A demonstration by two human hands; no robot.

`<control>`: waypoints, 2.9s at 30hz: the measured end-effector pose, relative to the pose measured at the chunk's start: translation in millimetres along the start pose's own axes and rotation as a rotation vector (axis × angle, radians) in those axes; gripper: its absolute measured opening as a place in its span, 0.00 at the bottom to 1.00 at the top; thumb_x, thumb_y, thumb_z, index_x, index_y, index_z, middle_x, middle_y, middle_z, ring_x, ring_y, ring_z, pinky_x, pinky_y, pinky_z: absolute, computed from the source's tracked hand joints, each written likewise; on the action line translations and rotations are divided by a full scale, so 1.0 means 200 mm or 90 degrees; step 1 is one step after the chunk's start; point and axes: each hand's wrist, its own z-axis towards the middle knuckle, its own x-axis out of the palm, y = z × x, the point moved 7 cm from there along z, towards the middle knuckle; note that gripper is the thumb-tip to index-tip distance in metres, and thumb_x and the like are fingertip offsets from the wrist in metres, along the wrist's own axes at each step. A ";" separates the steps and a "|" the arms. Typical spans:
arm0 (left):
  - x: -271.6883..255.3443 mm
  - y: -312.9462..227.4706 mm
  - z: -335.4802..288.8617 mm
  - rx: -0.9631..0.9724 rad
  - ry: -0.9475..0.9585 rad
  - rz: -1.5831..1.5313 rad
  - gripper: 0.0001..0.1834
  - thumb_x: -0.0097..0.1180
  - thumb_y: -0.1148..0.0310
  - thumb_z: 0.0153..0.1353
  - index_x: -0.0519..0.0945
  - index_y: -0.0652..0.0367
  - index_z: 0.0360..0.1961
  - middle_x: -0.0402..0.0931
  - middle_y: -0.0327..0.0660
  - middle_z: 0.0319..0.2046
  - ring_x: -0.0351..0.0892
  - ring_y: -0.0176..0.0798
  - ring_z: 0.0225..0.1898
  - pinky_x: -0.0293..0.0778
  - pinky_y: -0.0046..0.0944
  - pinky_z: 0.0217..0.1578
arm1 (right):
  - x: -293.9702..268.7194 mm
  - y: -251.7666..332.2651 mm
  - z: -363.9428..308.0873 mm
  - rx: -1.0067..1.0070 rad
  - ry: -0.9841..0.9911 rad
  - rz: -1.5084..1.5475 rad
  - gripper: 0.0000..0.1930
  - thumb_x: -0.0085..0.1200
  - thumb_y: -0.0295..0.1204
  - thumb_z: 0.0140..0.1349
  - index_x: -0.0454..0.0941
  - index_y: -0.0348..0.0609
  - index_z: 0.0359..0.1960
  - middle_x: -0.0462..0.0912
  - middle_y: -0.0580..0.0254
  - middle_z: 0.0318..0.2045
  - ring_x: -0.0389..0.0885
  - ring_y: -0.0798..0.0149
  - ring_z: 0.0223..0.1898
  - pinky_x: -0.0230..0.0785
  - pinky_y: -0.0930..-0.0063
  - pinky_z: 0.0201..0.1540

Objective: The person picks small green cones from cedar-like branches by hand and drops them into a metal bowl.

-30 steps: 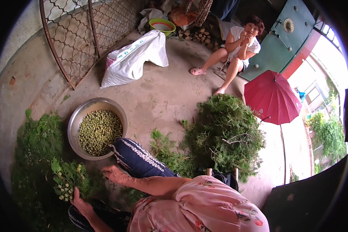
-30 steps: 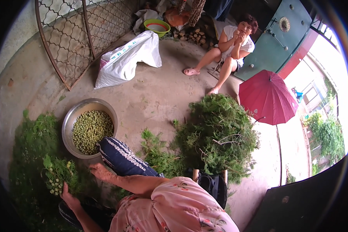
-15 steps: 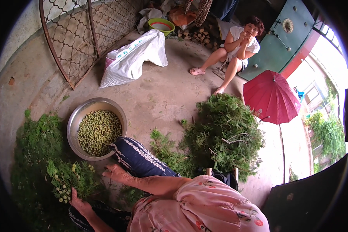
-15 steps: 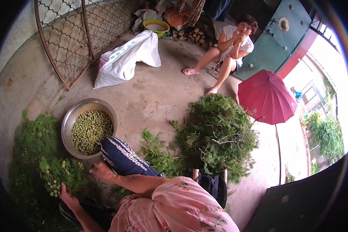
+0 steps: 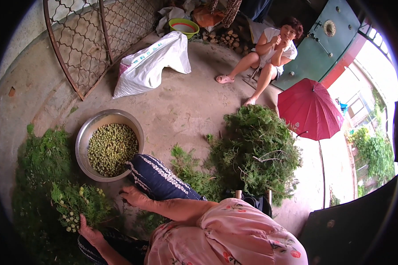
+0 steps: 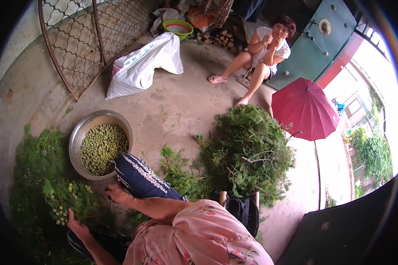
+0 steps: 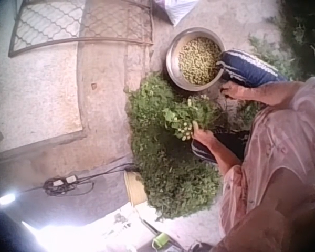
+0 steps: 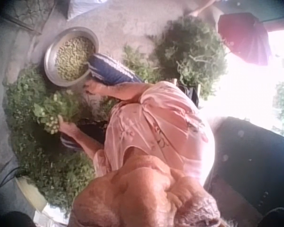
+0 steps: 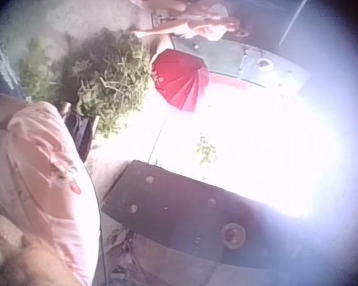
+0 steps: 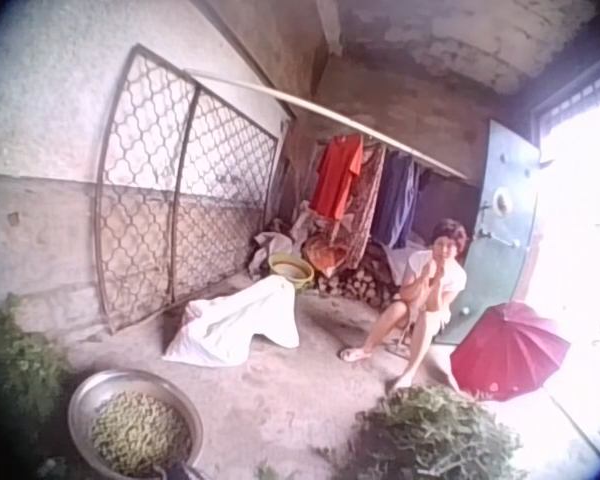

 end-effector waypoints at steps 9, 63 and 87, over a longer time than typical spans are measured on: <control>0.01 -0.01 -0.03 -0.175 -0.053 -0.248 0.27 0.36 0.53 0.64 0.70 0.66 0.49 0.68 0.52 0.41 0.72 0.45 0.39 0.72 0.40 0.42 | -0.01 0.03 -0.08 0.134 0.050 0.195 0.12 0.52 0.32 0.54 0.73 0.39 0.37 0.75 0.61 0.20 0.73 0.71 0.19 0.64 0.77 0.17; 0.03 -0.24 -0.12 -0.035 -0.020 -0.366 0.08 0.59 0.76 0.50 0.80 0.61 0.34 0.77 0.29 0.29 0.71 0.21 0.30 0.68 0.24 0.32 | 0.42 0.75 -0.17 -0.451 0.117 -0.185 0.12 0.56 0.23 0.51 0.75 0.37 0.39 0.78 0.58 0.30 0.75 0.67 0.29 0.68 0.78 0.32; 0.03 -0.10 -0.15 -0.233 -0.033 -0.291 0.14 0.61 0.63 0.48 0.73 0.62 0.27 0.65 0.30 0.23 0.61 0.29 0.27 0.60 0.31 0.31 | 0.14 0.61 0.02 0.108 0.258 0.432 0.13 0.50 0.21 0.55 0.72 0.34 0.43 0.80 0.55 0.27 0.79 0.65 0.26 0.74 0.73 0.31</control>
